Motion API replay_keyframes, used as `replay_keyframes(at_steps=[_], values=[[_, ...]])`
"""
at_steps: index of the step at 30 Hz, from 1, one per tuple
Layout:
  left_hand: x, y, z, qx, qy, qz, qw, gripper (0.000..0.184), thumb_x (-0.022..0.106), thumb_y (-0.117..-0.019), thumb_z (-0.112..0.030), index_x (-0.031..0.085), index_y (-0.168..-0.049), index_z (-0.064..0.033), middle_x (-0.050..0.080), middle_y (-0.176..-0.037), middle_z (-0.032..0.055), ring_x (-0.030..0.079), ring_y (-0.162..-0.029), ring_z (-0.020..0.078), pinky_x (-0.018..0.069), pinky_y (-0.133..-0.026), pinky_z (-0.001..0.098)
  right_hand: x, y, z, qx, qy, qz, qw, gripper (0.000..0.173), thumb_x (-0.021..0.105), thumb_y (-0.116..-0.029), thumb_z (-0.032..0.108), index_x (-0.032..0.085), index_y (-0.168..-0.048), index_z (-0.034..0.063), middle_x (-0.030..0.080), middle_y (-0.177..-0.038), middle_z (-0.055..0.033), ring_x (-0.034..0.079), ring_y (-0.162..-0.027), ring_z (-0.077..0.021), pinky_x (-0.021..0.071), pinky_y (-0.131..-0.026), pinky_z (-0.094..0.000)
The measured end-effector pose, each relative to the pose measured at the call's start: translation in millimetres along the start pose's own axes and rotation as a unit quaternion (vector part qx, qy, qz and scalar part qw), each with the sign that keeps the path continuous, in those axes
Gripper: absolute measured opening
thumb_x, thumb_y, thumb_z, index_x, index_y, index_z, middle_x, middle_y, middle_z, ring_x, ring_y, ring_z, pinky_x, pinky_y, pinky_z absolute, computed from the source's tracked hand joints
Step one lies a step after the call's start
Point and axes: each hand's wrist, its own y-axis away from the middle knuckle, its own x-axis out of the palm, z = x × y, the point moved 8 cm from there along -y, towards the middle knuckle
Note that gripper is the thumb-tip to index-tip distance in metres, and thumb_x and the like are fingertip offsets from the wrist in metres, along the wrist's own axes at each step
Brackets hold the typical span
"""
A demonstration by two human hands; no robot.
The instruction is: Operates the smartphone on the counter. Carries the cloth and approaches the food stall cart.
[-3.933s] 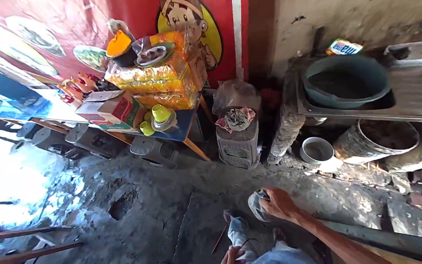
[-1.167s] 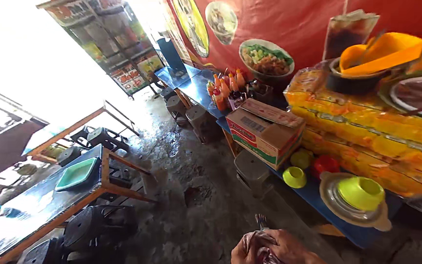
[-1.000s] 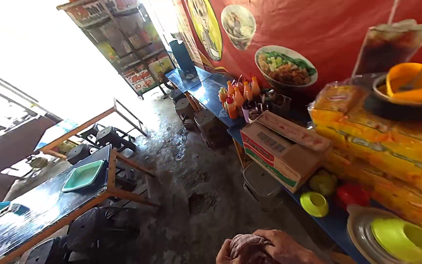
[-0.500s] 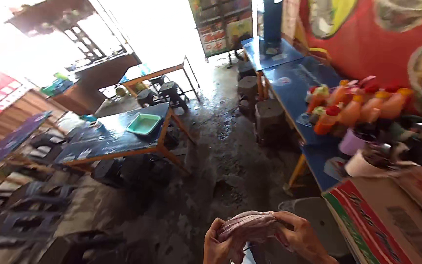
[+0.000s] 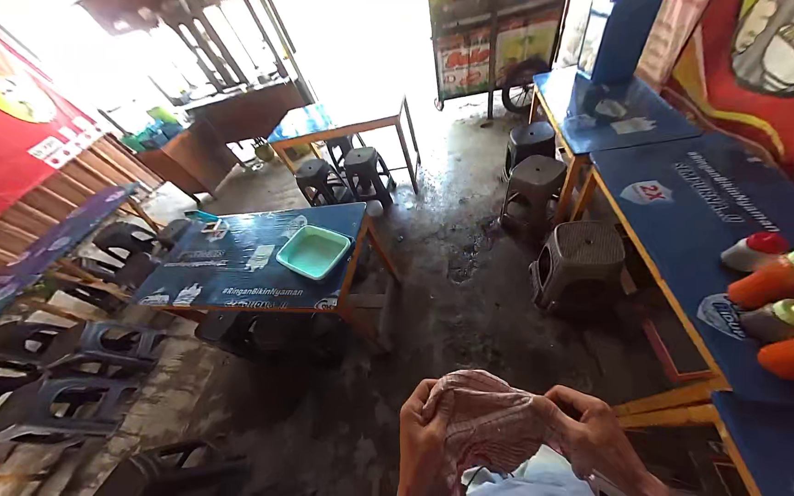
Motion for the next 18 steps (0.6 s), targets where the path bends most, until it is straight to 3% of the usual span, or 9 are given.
replay_keyframes(at_steps=[2,5,7,9,11,13,14,16,18], values=[[13.6,-35.6,-2.8,0.002,0.031,0.041,0.999,0.01,0.061,-0.0965,-0.001,0.069,-0.103,0.0001,0.072,-0.085,-0.0004,0.068,-0.075,0.0032,0.0592,-0.073,0.0221,11.0,-35.1,-7.6,0.027,-0.001,0.014,1.0,0.032,0.067,-0.0922,0.041,0.074,-0.085,0.0115,0.064,-0.067,0.0049,0.059,-0.06,-0.0036,0.0513,-0.059,-0.0294],[48.2,-85.5,-1.0,0.015,0.052,0.132,0.99,0.01,0.064,-0.095,-0.003,0.068,-0.104,0.0016,0.071,-0.088,-0.0007,0.067,-0.078,0.0016,0.0583,-0.076,0.0222,31.3,-86.1,-25.0,0.068,0.033,0.06,0.995,0.037,0.06,-0.0969,0.044,0.074,-0.092,0.0109,0.068,-0.075,-0.0004,0.065,-0.069,-0.0113,0.055,-0.067,-0.0399],[74.8,-116.8,3.0,0.014,0.064,0.191,0.979,0.014,0.065,-0.0948,-0.004,0.067,-0.107,0.0044,0.07,-0.091,0.0025,0.066,-0.081,0.003,0.0582,-0.078,0.0234,43.3,-122.9,-34.4,0.086,0.055,0.094,0.99,0.04,0.056,-0.0987,0.046,0.075,-0.102,0.0098,0.072,-0.087,-0.005,0.07,-0.082,-0.0175,0.0563,-0.078,-0.0483],[99.4,-150.3,8.9,0.01,0.077,0.235,0.969,0.016,0.065,-0.0952,-0.004,0.066,-0.108,0.0057,0.069,-0.091,0.0052,0.065,-0.077,0.0046,0.057,-0.074,0.0238,54.6,-163.4,-39.5,0.096,0.046,0.117,0.987,0.037,0.057,-0.0991,0.033,0.072,-0.116,0.0041,0.074,-0.106,-0.0125,0.07,-0.101,-0.023,0.0537,-0.094,-0.0518],[121.2,-190.1,12.1,0.017,0.076,0.268,0.96,0.016,0.066,-0.0948,-0.003,0.066,-0.107,0.0073,0.069,-0.091,0.0074,0.065,-0.079,0.005,0.0563,-0.076,0.0235,64.4,-208.3,-49.8,0.119,0.0,0.125,0.985,0.036,0.059,-0.0972,0.022,0.068,-0.123,-0.0016,0.072,-0.116,-0.0144,0.067,-0.11,-0.0174,0.0516,-0.102,-0.0415],[138.8,-239.6,14.0,0.03,0.063,0.291,0.954,0.017,0.067,-0.094,-0.002,0.066,-0.107,0.0087,0.07,-0.094,0.0102,0.066,-0.086,0.0071,0.0559,-0.083,0.0254,73.0,-261.9,-51.0,0.128,-0.095,0.117,0.98,0.034,0.053,-0.1026,0.014,0.062,-0.125,-0.0095,0.071,-0.114,-0.0109,0.064,-0.107,-0.0057,0.0494,-0.099,-0.0249],[145.4,-264.6,15.6,0.031,0.056,0.301,0.951,0.018,0.067,-0.0942,-0.002,0.067,-0.108,0.0087,0.071,-0.095,0.0109,0.068,-0.087,0.0078,0.057,-0.084,0.026,76.5,-286.1,-45.9,0.136,-0.186,0.104,0.968,0.032,0.046,-0.1066,0.014,0.061,-0.126,-0.008,0.072,-0.11,-0.0039,0.065,-0.103,0.0025,0.0516,-0.095,-0.0159],[156.5,-321.4,14.7,0.022,0.041,0.306,0.951,0.018,0.067,-0.0955,-0.005,0.067,-0.108,0.0071,0.07,-0.092,0.0099,0.067,-0.082,0.0083,0.0571,-0.079,0.0265,79.6,-339.1,-21.5,0.163,-0.358,0.141,0.908,0.038,0.035,-0.1115,0.023,0.053,-0.135,-0.0007,0.073,-0.111,0.0016,0.067,-0.104,0.0028,0.0545,-0.094,-0.0177],[162.2,-371.7,8.2,0.004,0.033,0.292,0.956,0.018,0.067,-0.0968,-0.008,0.067,-0.108,0.0051,0.07,-0.091,0.0088,0.067,-0.08,0.0089,0.0578,-0.077,0.0277,81.6,-387.9,-10.0,0.205,-0.435,0.215,0.85,0.045,0.036,-0.1107,0.04,0.057,-0.135,0.0077,0.073,-0.115,-0.0004,0.068,-0.108,-0.0054,0.0557,-0.097,-0.0271]])
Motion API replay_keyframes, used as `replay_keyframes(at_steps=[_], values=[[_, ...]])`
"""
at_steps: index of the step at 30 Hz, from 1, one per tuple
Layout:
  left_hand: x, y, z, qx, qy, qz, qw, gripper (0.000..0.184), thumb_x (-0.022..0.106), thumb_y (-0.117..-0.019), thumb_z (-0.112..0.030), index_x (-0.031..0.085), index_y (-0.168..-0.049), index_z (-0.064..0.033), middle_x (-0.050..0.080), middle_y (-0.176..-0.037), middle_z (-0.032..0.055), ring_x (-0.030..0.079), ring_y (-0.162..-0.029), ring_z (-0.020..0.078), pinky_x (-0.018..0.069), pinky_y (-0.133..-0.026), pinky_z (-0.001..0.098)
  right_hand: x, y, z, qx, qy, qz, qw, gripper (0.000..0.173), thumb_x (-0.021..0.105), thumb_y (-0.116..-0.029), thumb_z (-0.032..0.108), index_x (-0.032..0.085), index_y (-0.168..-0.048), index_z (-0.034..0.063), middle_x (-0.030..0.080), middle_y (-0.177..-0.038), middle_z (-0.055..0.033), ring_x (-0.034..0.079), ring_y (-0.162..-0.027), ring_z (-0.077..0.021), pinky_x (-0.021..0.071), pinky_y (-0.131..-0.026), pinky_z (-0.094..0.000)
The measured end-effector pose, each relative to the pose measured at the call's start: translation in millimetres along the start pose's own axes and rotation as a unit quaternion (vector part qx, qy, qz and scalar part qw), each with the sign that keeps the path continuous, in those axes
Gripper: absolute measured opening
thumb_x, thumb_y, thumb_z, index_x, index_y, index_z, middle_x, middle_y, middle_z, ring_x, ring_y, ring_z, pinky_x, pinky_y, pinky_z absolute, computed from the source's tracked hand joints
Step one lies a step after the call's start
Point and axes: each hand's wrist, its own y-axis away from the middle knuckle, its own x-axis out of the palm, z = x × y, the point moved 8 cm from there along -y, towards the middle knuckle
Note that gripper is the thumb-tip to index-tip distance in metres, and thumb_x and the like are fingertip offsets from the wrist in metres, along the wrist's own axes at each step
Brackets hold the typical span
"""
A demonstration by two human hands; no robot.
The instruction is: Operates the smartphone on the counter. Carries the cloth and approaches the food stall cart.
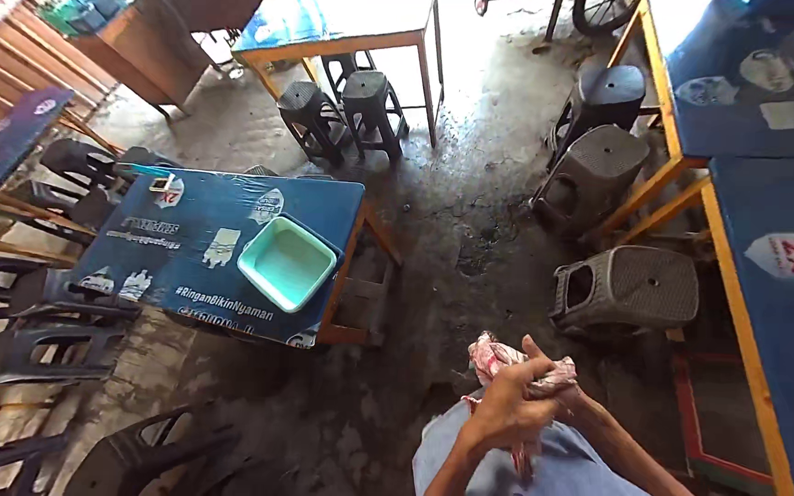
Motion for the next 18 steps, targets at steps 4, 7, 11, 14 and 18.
replay_keyframes(at_steps=[4,7,11,14,18], values=[[-55.1,-70.5,-9.7,-0.016,0.01,-0.047,0.999,0.02,0.066,-0.0974,-0.009,0.068,-0.111,0.0059,0.071,-0.104,0.0105,0.068,-0.095,0.0103,0.0572,-0.09,0.029,9.4,-78.8,74.0,0.019,0.128,0.084,0.988,0.036,0.046,-0.1018,0.016,0.06,-0.134,0.0052,0.072,-0.118,0.0005,0.066,-0.108,-0.003,0.0543,-0.097,-0.0235],[-96.9,-111.9,-1.6,-0.053,0.018,-0.09,0.994,0.019,0.065,-0.0974,-0.009,0.068,-0.11,0.0052,0.071,-0.099,0.0073,0.068,-0.09,0.0064,0.0572,-0.086,0.0267,11.2,-147.5,110.1,0.056,0.181,0.07,0.979,0.039,0.05,-0.0948,0.006,0.059,-0.132,0.0011,0.073,-0.108,-0.0001,0.068,-0.095,-0.0025,0.0573,-0.088,-0.0231],[-156.6,-158.2,13.0,-0.087,0.062,-0.126,0.986,0.015,0.064,-0.0961,-0.006,0.067,-0.106,0.0047,0.069,-0.094,0.004,0.065,-0.085,0.0032,0.0561,-0.082,0.0233,20.3,-241.6,143.9,0.108,0.241,0.027,0.964,0.034,0.051,-0.0913,0.0,0.066,-0.121,0.0032,0.071,-0.094,0.0016,0.065,-0.079,-0.0019,0.0559,-0.073,-0.0223],[-211.8,-198.5,22.9,-0.088,0.089,-0.138,0.983,0.014,0.063,-0.0956,-0.004,0.066,-0.106,0.0052,0.069,-0.094,0.0032,0.065,-0.085,0.0026,0.0557,-0.082,0.0224,36.3,-309.5,171.9,0.096,0.268,0.036,0.958,0.034,0.052,-0.092,0.001,0.065,-0.123,0.0026,0.071,-0.097,-0.0005,0.067,-0.082,-0.0033,0.0568,-0.076,-0.0234],[-296.4,-262.8,31.0,-0.093,0.092,-0.121,0.984,0.015,0.062,-0.0969,-0.005,0.066,-0.106,0.0055,0.068,-0.092,0.0037,0.064,-0.084,0.0031,0.0552,-0.081,0.0232,39.2,-396.9,207.4,0.065,0.309,0.0,0.949,0.034,0.053,-0.0912,0.002,0.065,-0.123,0.0018,0.072,-0.1,-0.0014,0.067,-0.084,-0.0039,0.0572,-0.077,-0.0242]])
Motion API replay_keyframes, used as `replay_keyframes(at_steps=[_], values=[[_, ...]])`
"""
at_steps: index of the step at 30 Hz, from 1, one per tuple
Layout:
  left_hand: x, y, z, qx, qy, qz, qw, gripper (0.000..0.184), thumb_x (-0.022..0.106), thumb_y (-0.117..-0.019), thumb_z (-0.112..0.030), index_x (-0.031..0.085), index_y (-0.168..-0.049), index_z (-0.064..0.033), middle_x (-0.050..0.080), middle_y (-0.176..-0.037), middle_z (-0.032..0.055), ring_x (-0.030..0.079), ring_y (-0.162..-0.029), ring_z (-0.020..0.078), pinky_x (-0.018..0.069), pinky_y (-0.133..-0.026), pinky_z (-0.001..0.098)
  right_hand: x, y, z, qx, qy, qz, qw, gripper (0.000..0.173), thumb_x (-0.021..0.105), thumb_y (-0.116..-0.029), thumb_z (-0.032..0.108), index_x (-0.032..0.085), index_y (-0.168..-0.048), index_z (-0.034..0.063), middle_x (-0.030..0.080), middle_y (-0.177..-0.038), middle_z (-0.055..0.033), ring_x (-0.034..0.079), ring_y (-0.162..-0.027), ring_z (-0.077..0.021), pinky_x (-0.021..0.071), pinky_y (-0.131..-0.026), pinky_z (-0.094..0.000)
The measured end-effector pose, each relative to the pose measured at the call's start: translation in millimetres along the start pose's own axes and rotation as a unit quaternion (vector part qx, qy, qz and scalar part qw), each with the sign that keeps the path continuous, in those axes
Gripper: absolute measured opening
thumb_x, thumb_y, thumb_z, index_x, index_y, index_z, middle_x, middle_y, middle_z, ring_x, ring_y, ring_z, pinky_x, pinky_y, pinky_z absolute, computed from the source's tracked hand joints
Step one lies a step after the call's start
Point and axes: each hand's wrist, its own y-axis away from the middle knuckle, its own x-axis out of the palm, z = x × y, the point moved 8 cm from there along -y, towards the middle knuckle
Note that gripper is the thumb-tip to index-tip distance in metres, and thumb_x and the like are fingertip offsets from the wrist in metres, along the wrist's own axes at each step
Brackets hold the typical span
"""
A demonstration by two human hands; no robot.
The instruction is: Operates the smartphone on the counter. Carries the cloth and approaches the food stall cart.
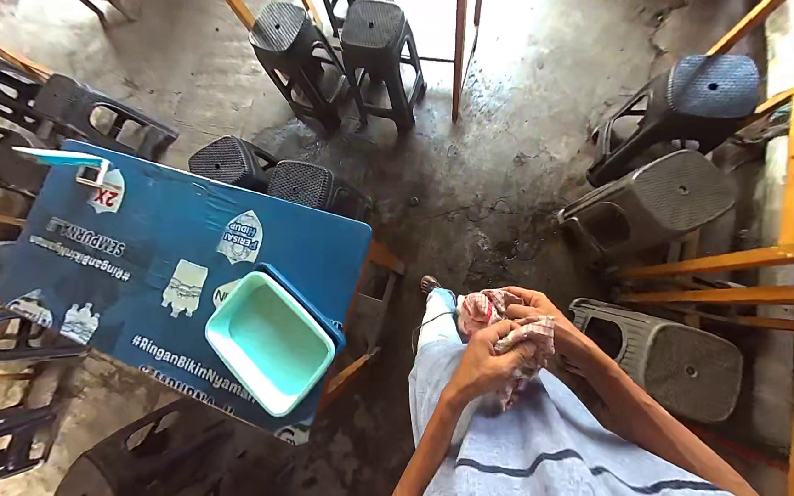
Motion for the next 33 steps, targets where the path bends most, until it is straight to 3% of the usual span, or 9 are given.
replay_keyframes(at_steps=[5,9,13,16,19,22,26,33], values=[[-74.9,-82.4,-54.9,-0.026,-0.013,0.03,0.999,0.018,0.063,-0.0985,-0.012,0.066,-0.107,0.0036,0.068,-0.09,0.0043,0.064,-0.081,0.0049,0.0552,-0.079,0.026,-37.7,-67.7,49.5,0.055,0.05,-0.128,0.989,0.027,0.052,-0.0971,0.007,0.068,-0.117,0.0013,0.072,-0.1,-0.0031,0.066,-0.087,-0.0039,0.0556,-0.081,-0.0267],[-121.0,-130.0,-78.4,-0.043,-0.005,0.035,0.998,0.018,0.062,-0.099,-0.013,0.066,-0.105,0.0038,0.067,-0.088,0.005,0.062,-0.079,0.0053,0.0536,-0.077,0.0256,-43.8,-106.4,83.0,0.07,0.033,-0.138,0.987,0.026,0.048,-0.1031,0.017,0.069,-0.112,0.0048,0.071,-0.091,0.0016,0.066,-0.081,-0.0021,0.0569,-0.077,-0.025],[-162.0,-180.4,-99.0,-0.042,0.013,0.019,0.999,0.017,0.063,-0.0984,-0.011,0.066,-0.104,0.004,0.067,-0.089,0.0049,0.062,-0.08,0.0047,0.0534,-0.078,0.025,-29.1,-159.0,120.7,0.054,0.017,-0.068,0.996,0.03,0.041,-0.1063,0.018,0.067,-0.116,0.0052,0.071,-0.096,0.0052,0.066,-0.089,0.001,0.0563,-0.084,-0.0224],[-195.1,-220.4,-111.1,-0.035,0.017,-0.008,0.999,0.018,0.062,-0.0988,-0.013,0.067,-0.106,0.0038,0.068,-0.091,0.0049,0.063,-0.082,0.005,0.0538,-0.08,0.0256,-20.5,-208.8,148.2,0.059,0.005,-0.038,0.998,0.025,0.044,-0.103,0.013,0.067,-0.11,0.0078,0.071,-0.089,0.008,0.067,-0.083,0.0021,0.0573,-0.079,-0.0202],[-231.6,-263.1,-118.6,-0.033,0.031,-0.062,0.997,0.02,0.063,-0.0984,-0.013,0.067,-0.107,0.004,0.068,-0.092,0.0061,0.064,-0.083,0.0059,0.054,-0.081,0.0264,-23.1,-271.0,177.9,0.08,0.038,0.009,0.996,0.022,0.046,-0.1001,0.008,0.067,-0.107,0.0079,0.07,-0.087,0.0084,0.066,-0.082,0.0026,0.0569,-0.079,-0.0199],[-263.6,-307.3,-123.3,-0.026,0.067,-0.131,0.989,0.022,0.063,-0.0985,-0.011,0.067,-0.111,0.0053,0.071,-0.1,0.0086,0.067,-0.092,0.0065,0.0554,-0.089,0.0273,-39.3,-341.8,205.7,0.095,0.104,0.067,0.988,0.021,0.048,-0.0972,0.008,0.066,-0.108,0.0066,0.07,-0.09,0.0077,0.065,-0.084,0.0031,0.0562,-0.081,-0.0201],[-295.7,-368.7,-138.0,-0.041,0.102,-0.252,0.961,0.023,0.062,-0.0992,-0.014,0.068,-0.112,0.0044,0.071,-0.101,0.0087,0.067,-0.092,0.0077,0.0554,-0.089,0.0292,-68.7,-438.6,248.8,0.151,0.212,0.18,0.949,0.024,0.049,-0.0976,0.012,0.066,-0.113,0.0045,0.07,-0.091,0.0043,0.065,-0.083,0.0003,0.0565,-0.08,-0.0239],[-296.9,-438.2,-157.2,-0.049,0.155,-0.308,0.938,0.023,0.063,-0.0985,-0.015,0.067,-0.109,0.005,0.07,-0.095,0.0093,0.066,-0.087,0.0088,0.0553,-0.084,0.0292,-114.3,-530.0,281.5,0.236,0.297,0.309,0.872,0.028,0.046,-0.0991,0.014,0.067,-0.116,0.005,0.07,-0.095,0.0004,0.066,-0.084,-0.0039,0.0562,-0.079,-0.0282]])
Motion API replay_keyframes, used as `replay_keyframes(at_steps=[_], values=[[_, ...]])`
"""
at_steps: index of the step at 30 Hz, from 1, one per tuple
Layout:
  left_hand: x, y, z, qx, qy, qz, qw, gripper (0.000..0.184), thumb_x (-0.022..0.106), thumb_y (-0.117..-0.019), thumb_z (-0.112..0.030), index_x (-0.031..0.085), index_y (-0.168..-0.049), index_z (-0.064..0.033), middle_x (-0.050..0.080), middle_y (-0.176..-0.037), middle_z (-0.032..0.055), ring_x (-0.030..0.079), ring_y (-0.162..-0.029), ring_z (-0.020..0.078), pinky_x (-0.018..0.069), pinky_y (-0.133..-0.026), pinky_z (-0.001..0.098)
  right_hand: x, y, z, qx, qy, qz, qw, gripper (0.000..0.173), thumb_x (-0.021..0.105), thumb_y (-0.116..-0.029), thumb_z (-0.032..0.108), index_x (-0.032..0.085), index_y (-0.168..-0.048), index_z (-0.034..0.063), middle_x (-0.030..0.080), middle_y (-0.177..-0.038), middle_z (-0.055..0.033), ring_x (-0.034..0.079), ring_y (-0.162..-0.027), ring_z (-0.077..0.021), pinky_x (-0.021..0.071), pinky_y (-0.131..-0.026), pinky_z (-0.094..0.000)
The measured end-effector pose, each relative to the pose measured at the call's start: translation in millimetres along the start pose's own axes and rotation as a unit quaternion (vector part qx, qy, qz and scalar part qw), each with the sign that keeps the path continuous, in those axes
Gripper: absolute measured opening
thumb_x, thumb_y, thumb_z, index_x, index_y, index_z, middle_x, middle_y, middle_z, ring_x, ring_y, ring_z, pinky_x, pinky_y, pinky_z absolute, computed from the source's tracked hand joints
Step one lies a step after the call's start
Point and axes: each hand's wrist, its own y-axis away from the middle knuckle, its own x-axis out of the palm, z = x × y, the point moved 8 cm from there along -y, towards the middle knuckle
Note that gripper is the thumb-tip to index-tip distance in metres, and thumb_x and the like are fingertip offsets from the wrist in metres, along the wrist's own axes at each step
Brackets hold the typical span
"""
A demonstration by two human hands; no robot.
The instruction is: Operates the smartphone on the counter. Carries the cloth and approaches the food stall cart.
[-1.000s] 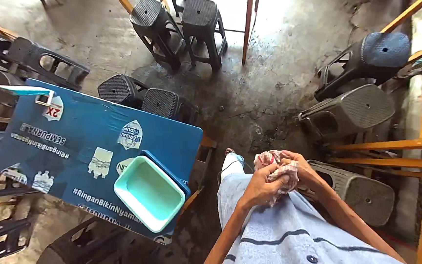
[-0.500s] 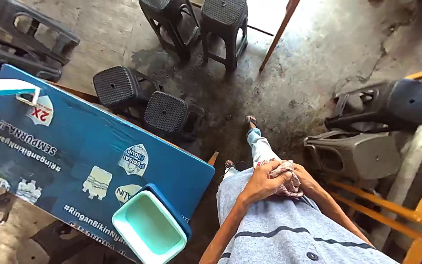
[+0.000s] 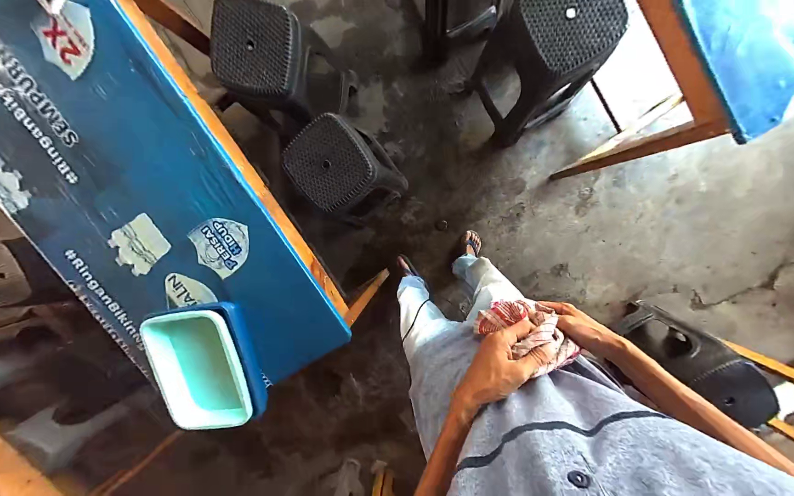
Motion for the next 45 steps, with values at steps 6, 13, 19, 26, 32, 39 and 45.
replay_keyframes(at_steps=[6,13,19,26,32,39,45], values=[[20.7,-53.1,-18.4,0.022,-0.07,0.047,0.996,0.027,0.064,-0.0991,-0.019,0.068,-0.111,0.0044,0.071,-0.098,0.0121,0.068,-0.091,0.0123,0.0551,-0.088,0.0335,-41.4,-6.5,11.5,-0.066,0.007,0.021,0.998,0.029,0.046,-0.0959,0.015,0.068,-0.114,0.0069,0.07,-0.096,0.0043,0.065,-0.088,0.0004,0.0554,-0.083,-0.0246],[24.6,-63.0,-43.1,0.039,-0.053,-0.021,0.998,0.025,0.064,-0.098,-0.019,0.068,-0.107,0.0041,0.07,-0.093,0.01,0.066,-0.086,0.01,0.0549,-0.083,0.0307,-62.4,-21.0,42.5,-0.07,-0.003,0.049,0.996,0.032,0.046,-0.0935,0.014,0.067,-0.117,0.0075,0.071,-0.101,0.0025,0.066,-0.091,-0.0032,0.0561,-0.085,-0.0281],[14.6,-50.8,-29.8,0.064,0.058,-0.045,0.995,0.017,0.063,-0.0965,-0.006,0.066,-0.107,0.0067,0.069,-0.093,0.0051,0.065,-0.083,0.0026,0.0553,-0.081,0.0231,-55.3,-24.5,96.4,-0.105,0.117,0.105,0.982,0.018,0.056,-0.0949,0.015,0.067,-0.106,0.0076,0.067,-0.087,0.0063,0.063,-0.079,0.0014,0.054,-0.076,-0.0228],[14.8,-60.1,-51.0,0.056,-0.025,-0.042,0.997,0.021,0.064,-0.0978,-0.015,0.068,-0.106,0.0032,0.07,-0.093,0.0057,0.066,-0.085,0.0052,0.0556,-0.082,0.0262,-85.9,2.1,58.1,-0.073,0.062,0.037,0.995,0.023,0.05,-0.0954,0.013,0.066,-0.11,0.0069,0.068,-0.088,0.0049,0.065,-0.079,-0.0009,0.0556,-0.075,-0.0257],[33.3,-83.7,-62.6,0.049,-0.106,0.042,0.992,0.025,0.064,-0.0983,-0.019,0.069,-0.107,0.0033,0.07,-0.093,0.0095,0.065,-0.086,0.01,0.0536,-0.083,0.031,-87.6,15.3,42.0,-0.087,0.014,0.015,0.996,0.02,0.048,-0.092,0.01,0.066,-0.1,0.0122,0.068,-0.082,0.0108,0.064,-0.075,0.0027,0.0556,-0.072,-0.0216],[32.4,-104.8,-68.0,0.076,-0.146,0.101,0.981,0.025,0.064,-0.099,-0.022,0.068,-0.103,0.0027,0.068,-0.088,0.0107,0.064,-0.082,0.0159,0.0517,-0.078,0.0373,-93.9,19.0,50.7,-0.091,0.01,0.003,0.996,0.021,0.049,-0.0881,0.011,0.066,-0.096,0.0198,0.069,-0.079,0.0161,0.065,-0.072,0.0064,0.0555,-0.069,-0.0175],[6.7,-79.8,-67.5,0.105,-0.047,0.011,0.993,0.023,0.064,-0.0976,-0.017,0.069,-0.105,0.0037,0.069,-0.091,0.0084,0.065,-0.084,0.0089,0.0535,-0.08,0.0298,-81.4,4.1,79.2,-0.081,0.038,0.044,0.995,0.025,0.047,-0.0865,0.01,0.068,-0.093,0.0218,0.07,-0.079,0.0158,0.065,-0.071,0.0053,0.0558,-0.067,-0.0189]])
